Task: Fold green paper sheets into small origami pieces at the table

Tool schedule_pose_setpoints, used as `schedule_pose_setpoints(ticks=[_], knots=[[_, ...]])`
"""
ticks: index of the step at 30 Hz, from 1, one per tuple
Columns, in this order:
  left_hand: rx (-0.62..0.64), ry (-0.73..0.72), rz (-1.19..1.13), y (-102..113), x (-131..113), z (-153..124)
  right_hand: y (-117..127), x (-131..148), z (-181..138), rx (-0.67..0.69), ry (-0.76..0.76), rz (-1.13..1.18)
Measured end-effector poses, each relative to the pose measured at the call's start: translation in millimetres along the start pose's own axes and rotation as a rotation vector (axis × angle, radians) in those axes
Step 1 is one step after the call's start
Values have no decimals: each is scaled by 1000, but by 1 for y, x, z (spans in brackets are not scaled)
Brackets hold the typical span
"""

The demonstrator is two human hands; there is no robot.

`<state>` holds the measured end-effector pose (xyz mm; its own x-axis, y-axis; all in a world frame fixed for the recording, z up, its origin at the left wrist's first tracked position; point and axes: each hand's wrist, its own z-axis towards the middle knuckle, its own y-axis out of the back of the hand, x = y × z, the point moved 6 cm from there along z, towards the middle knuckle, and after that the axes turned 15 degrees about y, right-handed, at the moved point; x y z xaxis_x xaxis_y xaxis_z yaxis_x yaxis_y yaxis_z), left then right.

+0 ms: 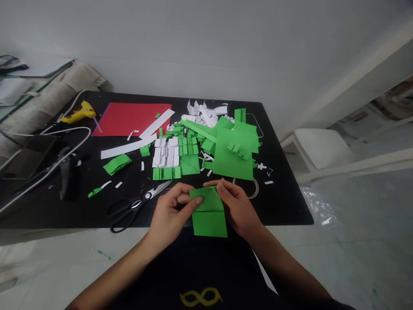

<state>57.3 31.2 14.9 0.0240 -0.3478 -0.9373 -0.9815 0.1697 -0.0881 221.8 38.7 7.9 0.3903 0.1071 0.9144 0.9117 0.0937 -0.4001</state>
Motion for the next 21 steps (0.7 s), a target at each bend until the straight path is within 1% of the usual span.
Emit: schedule_pose_setpoints(ticks=[5, 10, 17, 21], knots=[[-1, 22, -51, -1, 1, -1, -1, -3, -3, 28, -14, 67], [-10, 22, 9, -3, 4, -2, -2, -1, -2, -19, 0, 42], [-54, -57, 132, -1, 2, -4, -2, -3, -2, -55, -34, 22], [-77, -94, 185, -2, 1, -6, 0, -4, -4, -114, -41, 13]])
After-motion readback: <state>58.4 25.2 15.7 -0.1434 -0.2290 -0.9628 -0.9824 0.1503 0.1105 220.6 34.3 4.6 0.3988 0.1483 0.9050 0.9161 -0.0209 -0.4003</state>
